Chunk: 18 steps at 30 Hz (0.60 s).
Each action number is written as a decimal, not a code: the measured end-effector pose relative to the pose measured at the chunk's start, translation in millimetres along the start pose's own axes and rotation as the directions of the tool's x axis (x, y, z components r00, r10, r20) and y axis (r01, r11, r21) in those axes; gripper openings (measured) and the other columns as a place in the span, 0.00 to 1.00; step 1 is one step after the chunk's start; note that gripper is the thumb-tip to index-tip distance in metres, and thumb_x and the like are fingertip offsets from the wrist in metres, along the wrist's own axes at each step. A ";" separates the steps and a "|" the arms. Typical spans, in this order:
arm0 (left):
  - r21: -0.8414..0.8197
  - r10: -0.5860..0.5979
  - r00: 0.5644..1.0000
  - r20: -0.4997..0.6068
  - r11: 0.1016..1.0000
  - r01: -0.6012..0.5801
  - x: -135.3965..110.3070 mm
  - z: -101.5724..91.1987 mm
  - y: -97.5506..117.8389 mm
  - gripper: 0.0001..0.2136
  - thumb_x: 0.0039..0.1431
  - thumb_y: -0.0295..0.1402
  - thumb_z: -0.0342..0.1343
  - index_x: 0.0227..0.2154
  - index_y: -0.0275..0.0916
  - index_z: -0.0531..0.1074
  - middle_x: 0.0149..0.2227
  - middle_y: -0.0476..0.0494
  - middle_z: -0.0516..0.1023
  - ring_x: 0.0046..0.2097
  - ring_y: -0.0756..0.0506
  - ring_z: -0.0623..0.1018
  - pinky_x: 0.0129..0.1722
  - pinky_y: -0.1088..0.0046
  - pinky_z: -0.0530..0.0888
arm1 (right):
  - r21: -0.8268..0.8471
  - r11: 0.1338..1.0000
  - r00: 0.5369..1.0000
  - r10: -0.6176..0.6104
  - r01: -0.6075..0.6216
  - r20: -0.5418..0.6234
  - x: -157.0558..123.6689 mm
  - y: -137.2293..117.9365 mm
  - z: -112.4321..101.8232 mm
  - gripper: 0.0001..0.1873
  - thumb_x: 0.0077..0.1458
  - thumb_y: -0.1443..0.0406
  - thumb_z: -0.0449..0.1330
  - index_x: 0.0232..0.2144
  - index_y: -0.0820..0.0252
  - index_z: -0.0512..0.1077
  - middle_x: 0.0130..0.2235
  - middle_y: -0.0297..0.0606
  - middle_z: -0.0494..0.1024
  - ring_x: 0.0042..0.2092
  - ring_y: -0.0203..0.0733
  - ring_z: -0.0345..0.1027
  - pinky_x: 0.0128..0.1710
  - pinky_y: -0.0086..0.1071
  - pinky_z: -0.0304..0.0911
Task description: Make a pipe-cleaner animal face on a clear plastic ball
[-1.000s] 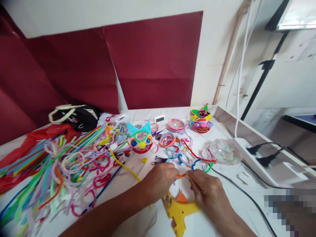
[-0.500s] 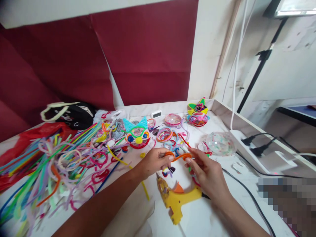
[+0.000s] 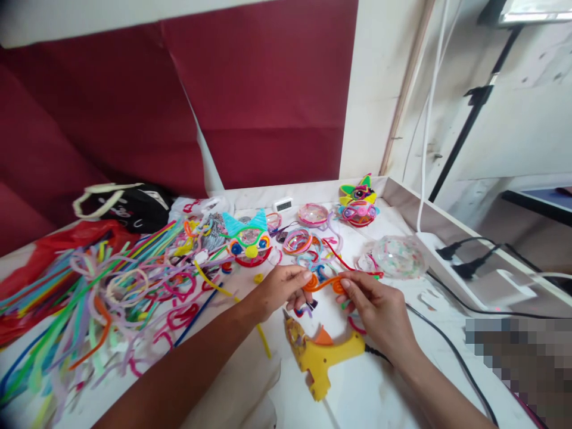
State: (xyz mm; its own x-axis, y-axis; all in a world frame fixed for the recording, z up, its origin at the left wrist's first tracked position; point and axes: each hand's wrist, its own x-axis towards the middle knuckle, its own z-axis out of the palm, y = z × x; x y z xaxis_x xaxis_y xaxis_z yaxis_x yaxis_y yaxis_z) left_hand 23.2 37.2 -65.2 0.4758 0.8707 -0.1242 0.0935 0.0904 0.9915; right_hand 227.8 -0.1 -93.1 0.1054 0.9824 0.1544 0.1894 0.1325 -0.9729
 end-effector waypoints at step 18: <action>0.087 0.065 0.998 0.026 0.994 -0.067 -4.0 10.3 -3.1 0.13 0.57 0.41 0.53 0.29 0.35 0.69 0.19 0.49 0.72 0.17 0.55 0.66 0.17 0.80 0.61 | 0.038 0.998 0.991 0.046 -0.051 0.126 -2.3 -12.0 6.5 0.20 0.41 0.55 0.71 0.35 0.60 0.79 0.35 0.44 0.82 0.33 0.44 0.76 0.31 0.30 0.72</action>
State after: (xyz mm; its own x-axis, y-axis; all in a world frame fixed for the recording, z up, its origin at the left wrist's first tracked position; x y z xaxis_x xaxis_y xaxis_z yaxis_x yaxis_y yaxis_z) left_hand 30.0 28.4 -68.1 0.5038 0.8617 -0.0609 0.1376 -0.0104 0.9904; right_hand 218.9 -3.1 -83.0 -0.0098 0.9962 0.0866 0.1467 0.0871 -0.9853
